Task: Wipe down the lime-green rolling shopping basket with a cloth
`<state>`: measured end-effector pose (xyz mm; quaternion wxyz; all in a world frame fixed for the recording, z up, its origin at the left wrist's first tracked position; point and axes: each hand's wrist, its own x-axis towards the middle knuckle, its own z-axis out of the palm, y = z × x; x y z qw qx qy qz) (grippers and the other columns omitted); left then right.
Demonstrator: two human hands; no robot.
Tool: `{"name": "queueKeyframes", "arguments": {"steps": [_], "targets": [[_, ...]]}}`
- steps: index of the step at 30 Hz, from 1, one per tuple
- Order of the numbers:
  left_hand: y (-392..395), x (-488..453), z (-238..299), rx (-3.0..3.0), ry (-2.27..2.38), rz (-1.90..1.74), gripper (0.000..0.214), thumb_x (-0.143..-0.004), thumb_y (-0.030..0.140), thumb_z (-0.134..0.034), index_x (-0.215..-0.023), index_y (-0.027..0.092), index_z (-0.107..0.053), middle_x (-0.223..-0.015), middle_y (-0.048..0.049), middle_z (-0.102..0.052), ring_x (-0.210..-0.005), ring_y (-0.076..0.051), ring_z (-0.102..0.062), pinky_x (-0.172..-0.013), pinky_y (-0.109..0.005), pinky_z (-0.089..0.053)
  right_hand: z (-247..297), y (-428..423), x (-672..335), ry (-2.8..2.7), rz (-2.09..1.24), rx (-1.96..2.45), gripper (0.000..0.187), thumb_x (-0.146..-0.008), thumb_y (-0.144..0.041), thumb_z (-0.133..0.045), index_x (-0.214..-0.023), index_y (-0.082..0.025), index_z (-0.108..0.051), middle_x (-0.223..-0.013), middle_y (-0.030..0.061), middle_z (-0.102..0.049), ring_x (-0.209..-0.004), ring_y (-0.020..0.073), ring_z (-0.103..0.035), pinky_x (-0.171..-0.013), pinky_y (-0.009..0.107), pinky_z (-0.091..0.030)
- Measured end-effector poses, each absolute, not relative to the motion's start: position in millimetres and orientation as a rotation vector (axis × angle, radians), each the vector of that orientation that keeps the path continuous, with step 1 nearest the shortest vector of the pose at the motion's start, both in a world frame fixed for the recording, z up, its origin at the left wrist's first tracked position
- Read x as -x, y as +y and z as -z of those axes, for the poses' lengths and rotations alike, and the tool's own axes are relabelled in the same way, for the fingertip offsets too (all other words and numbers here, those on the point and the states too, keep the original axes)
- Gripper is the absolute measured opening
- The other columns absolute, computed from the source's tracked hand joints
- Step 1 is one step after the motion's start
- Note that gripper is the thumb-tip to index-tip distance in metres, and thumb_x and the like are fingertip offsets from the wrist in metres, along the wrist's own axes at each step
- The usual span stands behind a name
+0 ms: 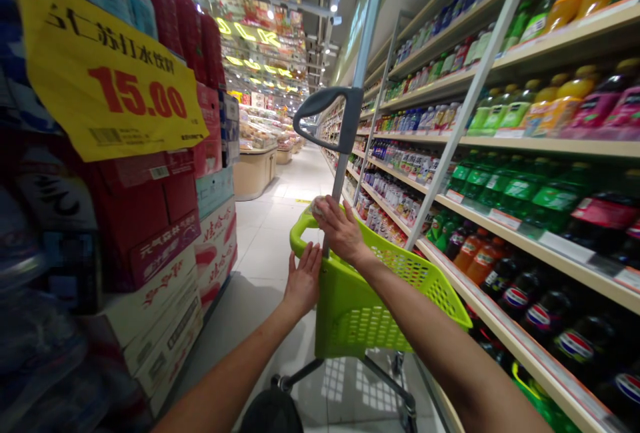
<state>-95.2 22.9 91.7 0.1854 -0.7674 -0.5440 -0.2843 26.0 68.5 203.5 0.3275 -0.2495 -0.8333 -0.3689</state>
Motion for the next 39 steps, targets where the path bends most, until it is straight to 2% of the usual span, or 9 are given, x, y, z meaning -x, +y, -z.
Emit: {"name": "queueKeyframes", "arguments": {"steps": [3, 7, 9, 12, 16, 20, 26, 33, 39], "targets": [[22.6, 96.7, -94.8, 2.163, -1.54, 0.77, 0.068, -0.065, 0.007, -0.037, -0.132, 0.01, -0.03, -0.14, -0.0082, -0.029, -0.131, -0.023, -0.02, -0.104, -0.05, -0.014, -208.5, 67.9, -28.7, -2.314, 1.065, 0.669, 0.047, -0.082, -0.015, -0.04, -0.129, -0.014, -0.036, -0.138, 0.0091, -0.034, -0.133, 0.021, -0.014, -0.107, 0.047, -0.009], [22.6, 98.9, -100.5, 2.209, -1.545, 0.743, 0.067, -0.065, 0.007, -0.038, -0.132, 0.011, -0.032, -0.139, -0.0082, -0.03, -0.13, -0.023, -0.021, -0.104, -0.05, -0.015, -231.9, 63.3, -33.9, -2.454, 1.091, 0.657, 0.058, -0.078, -0.023, -0.05, -0.132, -0.013, -0.03, -0.14, 0.0108, -0.028, -0.133, 0.0241, -0.012, -0.107, 0.05, -0.004], [22.9, 99.3, -102.6, 2.213, -1.546, 0.745, 0.066, -0.066, 0.007, -0.038, -0.131, 0.011, -0.033, -0.139, -0.0087, -0.032, -0.13, -0.022, -0.022, -0.105, -0.049, -0.014, -242.4, 65.6, -38.1, -2.493, 1.093, 0.631, 0.059, -0.078, -0.026, -0.053, -0.132, -0.014, -0.031, -0.14, 0.0113, -0.029, -0.132, 0.0254, -0.015, -0.107, 0.051, -0.005], [23.7, 98.8, -103.7, 2.211, -1.546, 0.757, 0.064, -0.066, 0.006, -0.037, -0.13, 0.012, -0.034, -0.138, -0.0092, -0.034, -0.13, -0.022, -0.023, -0.105, -0.049, -0.013, -240.7, 72.5, -43.7, -2.464, 1.093, 0.596, 0.049, -0.082, -0.021, -0.048, -0.129, -0.016, -0.035, -0.138, 0.0098, -0.034, -0.13, 0.024, -0.022, -0.107, 0.049, -0.013], [24.0, 97.3, -102.5, 2.238, -1.54, 0.771, 0.064, -0.066, 0.007, -0.038, -0.13, 0.011, -0.034, -0.137, -0.0109, -0.035, -0.13, -0.023, -0.023, -0.105, -0.051, -0.011, -202.2, 74.3, -46.1, -2.408, 1.065, 0.532, 0.037, -0.086, -0.011, -0.037, -0.122, -0.016, -0.046, -0.13, 0.01, -0.045, -0.127, 0.021, -0.03, -0.105, 0.045, -0.024], [22.8, 96.5, -101.3, 2.238, -1.568, 0.736, 0.06, -0.068, 0.008, -0.037, -0.128, 0.011, -0.038, -0.134, -0.0121, -0.039, -0.129, -0.023, -0.026, -0.105, -0.051, -0.011, -182.9, 69.8, -45.9, -2.532, 1.041, 0.365, 0.032, -0.086, -0.014, -0.04, -0.116, -0.013, -0.051, -0.123, 0.0103, -0.052, -0.123, 0.0198, -0.038, -0.102, 0.04, -0.033], [22.7, 96.4, -98.9, 2.19, -1.533, 0.715, 0.066, -0.067, 0.006, -0.036, -0.132, 0.012, -0.03, -0.139, -0.0084, -0.031, -0.131, -0.022, -0.019, -0.105, -0.051, -0.012, -235.5, 74.7, -43.2, -2.193, 1.053, 0.624, 0.039, -0.087, -0.009, -0.033, -0.123, -0.017, -0.046, -0.132, 0.008, -0.044, -0.129, 0.0231, -0.025, -0.105, 0.047, -0.025], [21.3, 96.6, -99.1, 2.224, -1.537, 0.687, 0.062, -0.069, 0.009, -0.035, -0.131, 0.01, -0.031, -0.138, -0.0108, -0.033, -0.13, -0.021, -0.022, -0.105, -0.052, -0.01, -186.5, 66.1, -42.2, -2.475, 0.986, 0.423, 0.033, -0.087, -0.013, -0.036, -0.116, -0.014, -0.052, -0.123, 0.0086, -0.052, -0.126, 0.0201, -0.033, -0.102, 0.041, -0.034], [24.9, 122.2, -113.3, 2.162, -1.513, 0.671, 0.066, -0.066, 0.009, -0.039, -0.131, 0.011, -0.031, -0.14, -0.0109, -0.03, -0.131, -0.023, -0.017, -0.105, -0.053, -0.006, -188.0, 67.3, -41.1, -2.319, 0.918, 0.559, 0.039, -0.085, -0.008, -0.036, -0.122, -0.015, -0.047, -0.128, 0.0108, -0.047, -0.129, 0.022, -0.026, -0.104, 0.047, -0.029]]}}
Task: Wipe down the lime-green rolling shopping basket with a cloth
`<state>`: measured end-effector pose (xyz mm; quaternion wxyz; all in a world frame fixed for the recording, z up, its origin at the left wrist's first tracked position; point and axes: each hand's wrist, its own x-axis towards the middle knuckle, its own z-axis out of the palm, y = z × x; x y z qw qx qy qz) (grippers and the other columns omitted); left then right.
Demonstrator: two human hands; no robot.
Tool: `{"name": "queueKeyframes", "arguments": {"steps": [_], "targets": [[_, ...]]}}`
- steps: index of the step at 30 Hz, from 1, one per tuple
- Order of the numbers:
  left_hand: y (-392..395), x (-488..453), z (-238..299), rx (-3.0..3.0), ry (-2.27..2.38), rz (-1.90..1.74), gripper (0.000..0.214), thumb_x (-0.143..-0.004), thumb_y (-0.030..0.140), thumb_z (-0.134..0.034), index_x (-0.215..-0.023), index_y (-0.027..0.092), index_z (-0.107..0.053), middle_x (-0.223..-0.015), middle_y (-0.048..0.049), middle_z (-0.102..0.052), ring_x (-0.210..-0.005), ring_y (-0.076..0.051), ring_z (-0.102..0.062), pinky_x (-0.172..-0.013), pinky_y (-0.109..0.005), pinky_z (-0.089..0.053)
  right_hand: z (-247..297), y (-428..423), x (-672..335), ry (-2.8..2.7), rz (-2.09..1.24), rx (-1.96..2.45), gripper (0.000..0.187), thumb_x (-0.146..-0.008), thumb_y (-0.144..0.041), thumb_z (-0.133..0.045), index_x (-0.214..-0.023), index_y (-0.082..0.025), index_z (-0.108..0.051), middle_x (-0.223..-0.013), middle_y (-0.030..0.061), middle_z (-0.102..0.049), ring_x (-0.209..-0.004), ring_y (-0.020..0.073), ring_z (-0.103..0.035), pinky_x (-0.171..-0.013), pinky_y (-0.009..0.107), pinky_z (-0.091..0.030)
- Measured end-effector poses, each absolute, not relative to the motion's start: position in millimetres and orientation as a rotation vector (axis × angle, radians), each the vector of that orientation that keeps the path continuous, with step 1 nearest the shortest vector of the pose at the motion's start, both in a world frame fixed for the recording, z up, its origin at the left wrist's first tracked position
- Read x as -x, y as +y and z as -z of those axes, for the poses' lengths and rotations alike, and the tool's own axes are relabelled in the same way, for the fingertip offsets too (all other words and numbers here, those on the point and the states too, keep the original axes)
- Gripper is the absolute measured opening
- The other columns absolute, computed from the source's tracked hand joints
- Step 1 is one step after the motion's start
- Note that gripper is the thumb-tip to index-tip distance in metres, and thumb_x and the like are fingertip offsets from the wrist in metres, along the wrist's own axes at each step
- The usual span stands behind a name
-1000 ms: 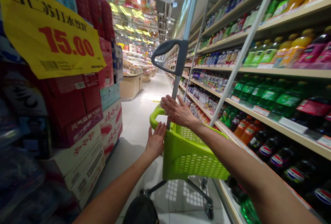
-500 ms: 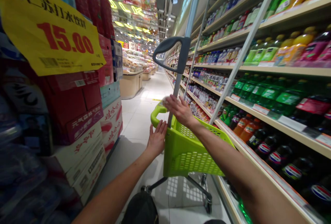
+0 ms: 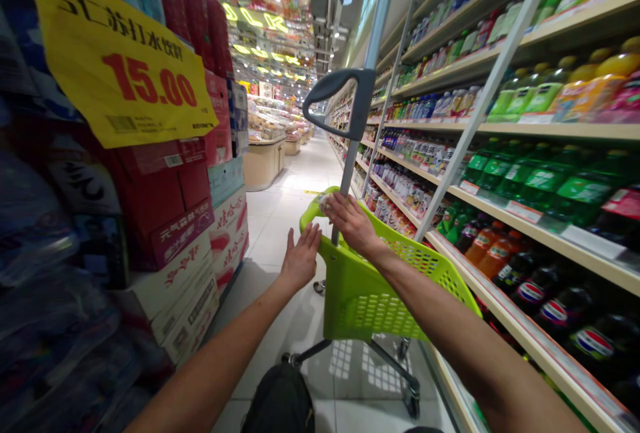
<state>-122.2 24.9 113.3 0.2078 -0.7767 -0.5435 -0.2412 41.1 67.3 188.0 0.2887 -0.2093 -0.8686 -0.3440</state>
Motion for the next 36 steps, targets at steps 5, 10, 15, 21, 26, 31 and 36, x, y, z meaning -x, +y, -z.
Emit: {"name": "queueKeyframes", "arguments": {"steps": [5, 10, 15, 21, 26, 31, 36], "targets": [[27.0, 138.4, -120.5, 2.173, -1.591, 0.675, 0.066, -0.066, 0.01, -0.039, -0.131, 0.015, -0.031, -0.141, -0.0079, -0.028, -0.13, -0.021, -0.02, -0.104, -0.052, -0.01, -146.8, 60.2, -45.5, -2.425, 0.85, 0.434, 0.038, -0.082, -0.005, -0.039, -0.117, -0.013, -0.051, -0.122, 0.0126, -0.053, -0.125, 0.0215, -0.034, -0.1, 0.045, -0.035], [26.6, 129.9, -116.8, 2.158, -1.689, 0.73, 0.068, -0.065, 0.01, -0.039, -0.132, 0.012, -0.027, -0.142, -0.009, -0.024, -0.131, -0.021, -0.018, -0.104, -0.054, -0.011, -149.4, 61.4, -41.4, -2.361, 0.797, 0.547, 0.038, -0.083, -0.007, -0.039, -0.117, -0.017, -0.052, -0.125, 0.0109, -0.05, -0.125, 0.0221, -0.035, -0.101, 0.047, -0.032], [25.5, 127.7, -115.9, 2.159, -1.708, 0.723, 0.067, -0.066, 0.012, -0.039, -0.132, 0.013, -0.026, -0.142, -0.0088, -0.024, -0.131, -0.022, -0.016, -0.103, -0.055, -0.011, -117.2, 48.6, -58.6, -2.299, 0.693, 0.592, 0.036, -0.084, -0.008, -0.036, -0.112, -0.019, -0.056, -0.121, 0.0095, -0.054, -0.122, 0.0212, -0.039, -0.099, 0.044, -0.036], [23.6, 117.6, -116.5, 2.115, -1.765, 0.697, 0.07, -0.065, 0.015, -0.042, -0.132, 0.009, -0.024, -0.143, -0.013, -0.021, -0.132, -0.026, -0.012, -0.104, -0.054, -0.011, -69.1, 34.4, -59.5, -1.758, 0.381, 1.04, 0.038, -0.084, -0.017, -0.034, -0.117, -0.017, -0.051, -0.117, 0.0137, -0.054, -0.112, 0.0242, -0.048, -0.09, 0.047, -0.043], [22.8, 113.8, -116.1, 2.094, -1.795, 0.697, 0.071, -0.065, 0.015, -0.043, -0.133, 0.01, -0.023, -0.143, -0.0128, -0.018, -0.132, -0.026, -0.01, -0.104, -0.055, -0.011, -73.1, 31.7, -31.3, -1.695, 0.279, 1.058, 0.042, -0.083, -0.018, -0.032, -0.122, -0.019, -0.046, -0.12, 0.0124, -0.051, -0.112, 0.0238, -0.046, -0.092, 0.046, -0.041], [19.1, 113.7, -113.7, 2.138, -1.708, 0.669, 0.07, -0.064, 0.014, -0.042, -0.132, 0.011, -0.024, -0.144, -0.01, -0.019, -0.132, -0.027, -0.007, -0.103, -0.056, -0.009, -59.2, 33.5, -68.5, -1.725, 0.331, 1.153, 0.038, -0.081, -0.017, -0.035, -0.114, -0.016, -0.053, -0.111, 0.0144, -0.056, -0.108, 0.0264, -0.048, -0.091, 0.05, -0.04], [17.2, 102.4, -109.8, 2.126, -1.708, 0.702, 0.069, -0.064, 0.016, -0.045, -0.132, 0.012, -0.029, -0.143, -0.0077, -0.022, -0.132, -0.033, -0.003, -0.102, -0.056, -0.012, -70.2, 30.5, -49.2, -1.683, 0.252, 1.14, 0.041, -0.08, -0.015, -0.032, -0.117, -0.015, -0.052, -0.116, 0.0139, -0.054, -0.112, 0.0236, -0.046, -0.093, 0.045, -0.04]]}}
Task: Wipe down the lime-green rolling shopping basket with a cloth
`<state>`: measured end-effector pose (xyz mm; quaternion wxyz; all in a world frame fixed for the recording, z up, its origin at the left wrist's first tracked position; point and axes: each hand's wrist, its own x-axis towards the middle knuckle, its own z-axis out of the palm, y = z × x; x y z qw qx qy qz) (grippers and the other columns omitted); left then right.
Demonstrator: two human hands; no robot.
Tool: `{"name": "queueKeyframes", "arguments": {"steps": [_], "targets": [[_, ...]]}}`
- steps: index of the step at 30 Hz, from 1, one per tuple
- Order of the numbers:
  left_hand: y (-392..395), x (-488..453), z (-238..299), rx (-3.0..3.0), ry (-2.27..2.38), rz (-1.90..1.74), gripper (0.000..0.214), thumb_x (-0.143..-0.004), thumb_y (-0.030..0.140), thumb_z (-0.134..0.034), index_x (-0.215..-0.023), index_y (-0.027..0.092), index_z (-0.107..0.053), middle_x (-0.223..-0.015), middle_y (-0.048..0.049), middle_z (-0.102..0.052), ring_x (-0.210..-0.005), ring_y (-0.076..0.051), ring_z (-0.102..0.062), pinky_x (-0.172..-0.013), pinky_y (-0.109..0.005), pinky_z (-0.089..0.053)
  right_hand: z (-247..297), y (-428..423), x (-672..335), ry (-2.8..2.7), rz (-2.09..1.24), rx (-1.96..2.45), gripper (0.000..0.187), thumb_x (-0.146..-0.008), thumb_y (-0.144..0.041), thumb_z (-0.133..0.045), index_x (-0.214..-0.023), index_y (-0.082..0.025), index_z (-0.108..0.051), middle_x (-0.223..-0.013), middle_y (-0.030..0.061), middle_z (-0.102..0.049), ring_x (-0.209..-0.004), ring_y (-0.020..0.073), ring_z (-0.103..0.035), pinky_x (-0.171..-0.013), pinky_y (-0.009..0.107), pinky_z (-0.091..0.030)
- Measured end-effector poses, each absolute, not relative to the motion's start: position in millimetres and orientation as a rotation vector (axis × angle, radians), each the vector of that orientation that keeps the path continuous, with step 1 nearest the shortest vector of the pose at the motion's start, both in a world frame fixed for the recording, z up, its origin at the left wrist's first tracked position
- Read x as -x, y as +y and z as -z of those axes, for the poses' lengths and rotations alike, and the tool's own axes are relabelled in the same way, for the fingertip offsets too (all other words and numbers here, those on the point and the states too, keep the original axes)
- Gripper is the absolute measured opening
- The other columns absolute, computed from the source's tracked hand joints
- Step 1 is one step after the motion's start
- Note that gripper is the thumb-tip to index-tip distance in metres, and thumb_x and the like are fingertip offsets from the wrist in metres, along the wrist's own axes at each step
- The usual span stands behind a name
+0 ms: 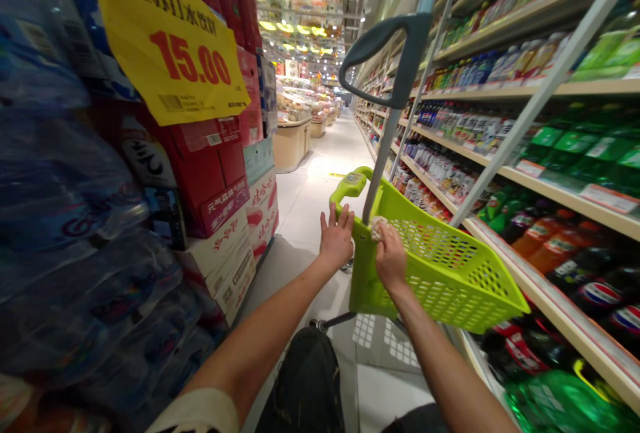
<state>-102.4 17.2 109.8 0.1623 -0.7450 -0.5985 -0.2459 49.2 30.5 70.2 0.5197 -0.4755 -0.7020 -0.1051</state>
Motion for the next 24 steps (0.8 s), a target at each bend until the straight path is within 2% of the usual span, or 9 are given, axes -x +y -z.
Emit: {"name": "queueKeyframes", "arguments": {"steps": [4, 8, 14, 18, 21, 24], "targets": [[19.9, 103.3, -109.6, 2.119, -1.664, 0.706, 0.068, -0.064, 0.015, -0.044, -0.131, 0.013, -0.032, -0.143, -0.0061, -0.024, -0.132, -0.032, -0.005, -0.102, -0.057, -0.01, -71.3, 28.6, -41.4, -1.779, 0.275, 1.121, 0.041, -0.081, -0.014, -0.033, -0.118, -0.013, -0.05, -0.12, 0.0158, -0.05, -0.115, 0.0242, -0.043, -0.094, 0.045, -0.039], [23.2, 102.9, -107.2, 2.117, -1.609, 0.729, 0.067, -0.065, 0.013, -0.041, -0.131, 0.009, -0.031, -0.143, -0.0102, -0.022, -0.133, -0.026, -0.01, -0.104, -0.055, -0.006, -60.5, 27.2, -72.3, -1.708, 0.333, 1.212, 0.039, -0.082, -0.014, -0.033, -0.114, -0.012, -0.053, -0.115, 0.0168, -0.053, -0.113, 0.025, -0.044, -0.093, 0.048, -0.038], [25.2, 87.4, -98.4, 2.149, -1.564, 0.775, 0.06, -0.07, 0.012, -0.037, -0.129, 0.007, -0.033, -0.14, -0.0122, -0.029, -0.132, -0.024, -0.015, -0.104, -0.053, -0.008, -70.9, 30.0, -44.5, -1.745, 0.301, 1.22, 0.042, -0.081, -0.011, -0.033, -0.119, -0.013, -0.05, -0.125, 0.0132, -0.047, -0.119, 0.021, -0.039, -0.097, 0.04, -0.035], [25.4, 86.8, -92.9, 2.145, -1.542, 0.822, 0.063, -0.068, 0.011, -0.038, -0.131, 0.008, -0.03, -0.139, -0.0127, -0.03, -0.132, -0.024, -0.016, -0.104, -0.055, -0.007, -60.0, 26.4, -61.2, -1.76, 0.326, 1.231, 0.041, -0.081, -0.009, -0.034, -0.117, -0.016, -0.051, -0.125, 0.012, -0.047, -0.119, 0.0217, -0.038, -0.098, 0.043, -0.033], [23.0, 87.2, -88.1, 2.159, -1.484, 0.828, 0.067, -0.066, 0.009, -0.039, -0.132, 0.008, -0.027, -0.14, -0.0124, -0.028, -0.132, -0.023, -0.015, -0.105, -0.053, -0.006, -45.7, 23.5, -95.1, -1.661, 0.351, 1.336, 0.04, -0.081, -0.01, -0.033, -0.116, -0.013, -0.052, -0.12, 0.0148, -0.051, -0.116, 0.0241, -0.041, -0.096, 0.046, -0.033], [19.0, 81.5, -82.4, 2.192, -1.419, 0.795, 0.066, -0.067, 0.013, -0.042, -0.132, 0.007, -0.028, -0.142, -0.0153, -0.021, -0.133, -0.025, -0.012, -0.105, -0.052, -0.008, -43.8, 22.0, -98.8, -1.641, 0.362, 1.354, 0.042, -0.08, -0.009, -0.032, -0.116, -0.013, -0.052, -0.12, 0.0149, -0.05, -0.116, 0.0238, -0.04, -0.095, 0.045, -0.035]]}}
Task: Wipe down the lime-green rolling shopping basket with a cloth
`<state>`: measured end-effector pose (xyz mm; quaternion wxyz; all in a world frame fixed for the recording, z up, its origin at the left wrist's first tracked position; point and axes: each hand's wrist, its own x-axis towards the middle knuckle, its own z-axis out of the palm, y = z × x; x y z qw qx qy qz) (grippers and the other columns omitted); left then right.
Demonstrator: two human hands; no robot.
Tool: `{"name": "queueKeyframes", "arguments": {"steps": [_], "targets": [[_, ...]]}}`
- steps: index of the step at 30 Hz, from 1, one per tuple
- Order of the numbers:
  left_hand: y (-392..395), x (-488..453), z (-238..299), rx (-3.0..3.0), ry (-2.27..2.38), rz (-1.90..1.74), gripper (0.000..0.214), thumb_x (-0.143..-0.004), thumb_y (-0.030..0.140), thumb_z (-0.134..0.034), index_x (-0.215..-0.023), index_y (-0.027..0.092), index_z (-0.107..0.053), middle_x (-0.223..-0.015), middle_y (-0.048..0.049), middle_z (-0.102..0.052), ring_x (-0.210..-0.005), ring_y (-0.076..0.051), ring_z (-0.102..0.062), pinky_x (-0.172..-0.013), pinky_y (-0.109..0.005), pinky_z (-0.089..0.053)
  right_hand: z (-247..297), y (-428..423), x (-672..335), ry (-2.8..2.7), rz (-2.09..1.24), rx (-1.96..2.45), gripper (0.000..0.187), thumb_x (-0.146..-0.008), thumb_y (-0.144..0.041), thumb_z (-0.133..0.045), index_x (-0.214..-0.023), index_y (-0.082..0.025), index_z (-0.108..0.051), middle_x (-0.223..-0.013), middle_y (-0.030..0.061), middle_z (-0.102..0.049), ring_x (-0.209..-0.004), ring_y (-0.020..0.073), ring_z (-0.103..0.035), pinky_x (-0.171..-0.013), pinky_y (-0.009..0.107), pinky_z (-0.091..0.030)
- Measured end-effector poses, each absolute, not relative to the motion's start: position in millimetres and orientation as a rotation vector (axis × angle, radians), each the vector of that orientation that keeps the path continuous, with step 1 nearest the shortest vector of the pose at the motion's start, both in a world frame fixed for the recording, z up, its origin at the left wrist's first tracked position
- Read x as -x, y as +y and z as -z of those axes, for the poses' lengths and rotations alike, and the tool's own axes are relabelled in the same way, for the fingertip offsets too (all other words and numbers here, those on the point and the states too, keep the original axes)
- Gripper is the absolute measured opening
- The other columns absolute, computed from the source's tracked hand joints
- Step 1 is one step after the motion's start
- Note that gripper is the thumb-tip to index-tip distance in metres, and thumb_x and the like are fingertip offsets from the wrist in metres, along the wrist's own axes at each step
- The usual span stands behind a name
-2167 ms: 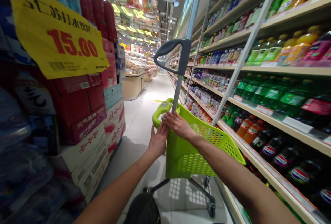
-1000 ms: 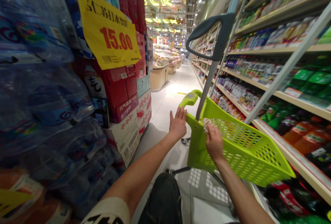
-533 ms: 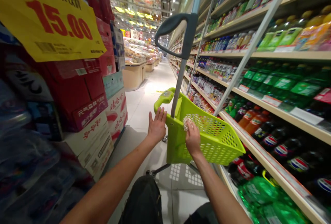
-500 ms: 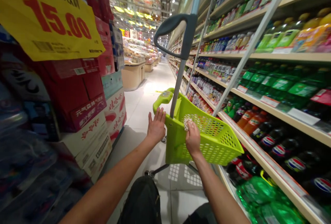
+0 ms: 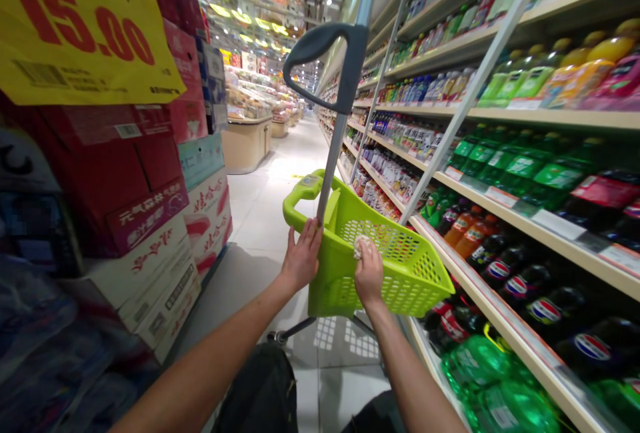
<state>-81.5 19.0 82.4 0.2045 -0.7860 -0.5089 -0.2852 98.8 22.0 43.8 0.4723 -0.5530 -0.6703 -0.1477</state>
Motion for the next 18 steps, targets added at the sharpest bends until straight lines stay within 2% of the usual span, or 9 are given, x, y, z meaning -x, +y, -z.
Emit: {"name": "queueKeyframes", "arguments": {"steps": [2, 6, 10, 15, 18], "targets": [[17.0, 76.0, -79.4, 2.204, -1.379, 0.759, 0.063, -0.07, 0.017, -0.043, -0.131, 0.006, -0.029, -0.142, -0.0166, -0.019, -0.133, -0.026, -0.011, -0.104, -0.052, -0.009, -47.1, 21.4, -87.2, -1.724, 0.365, 1.297, 0.043, -0.08, -0.008, -0.032, -0.117, -0.015, -0.051, -0.124, 0.0134, -0.048, -0.118, 0.0221, -0.038, -0.096, 0.043, -0.034], [16.0, 69.4, -77.8, 2.247, -1.256, 0.67, 0.057, -0.077, 0.02, -0.037, -0.132, 0.008, -0.029, -0.141, -0.0123, -0.024, -0.133, -0.021, -0.01, -0.106, -0.051, -0.005, -43.3, 20.7, -89.1, -1.79, 0.389, 1.274, 0.042, -0.08, -0.008, -0.034, -0.117, -0.014, -0.052, -0.126, 0.0139, -0.046, -0.121, 0.022, -0.036, -0.098, 0.042, -0.033], [16.0, 66.0, -78.9, 2.238, -1.254, 0.657, 0.056, -0.077, 0.018, -0.035, -0.131, 0.007, -0.03, -0.14, -0.0121, -0.027, -0.133, -0.022, -0.009, -0.105, -0.052, -0.005, -32.4, 21.6, -117.2, -1.656, 0.415, 1.348, 0.041, -0.08, -0.01, -0.032, -0.115, -0.015, -0.053, -0.122, 0.0134, -0.05, -0.117, 0.0234, -0.039, -0.095, 0.047, -0.034], [14.2, 60.4, -78.7, 2.25, -1.271, 0.703, 0.053, -0.078, 0.019, -0.034, -0.129, 0.006, -0.034, -0.138, -0.0134, -0.031, -0.132, -0.024, -0.016, -0.105, -0.054, -0.008, -42.6, 21.9, -92.4, -1.764, 0.361, 1.274, 0.043, -0.078, -0.007, -0.033, -0.116, -0.014, -0.053, -0.125, 0.0133, -0.047, -0.12, 0.0208, -0.037, -0.097, 0.04, -0.034], [13.1, 61.3, -79.0, 2.257, -1.274, 0.694, 0.053, -0.078, 0.019, -0.033, -0.129, 0.007, -0.034, -0.138, -0.0133, -0.032, -0.132, -0.024, -0.017, -0.104, -0.054, -0.008, -42.4, 20.6, -91.8, -1.809, 0.374, 1.253, 0.043, -0.079, -0.007, -0.033, -0.117, -0.014, -0.052, -0.126, 0.0133, -0.046, -0.121, 0.0213, -0.036, -0.098, 0.041, -0.034]]}}
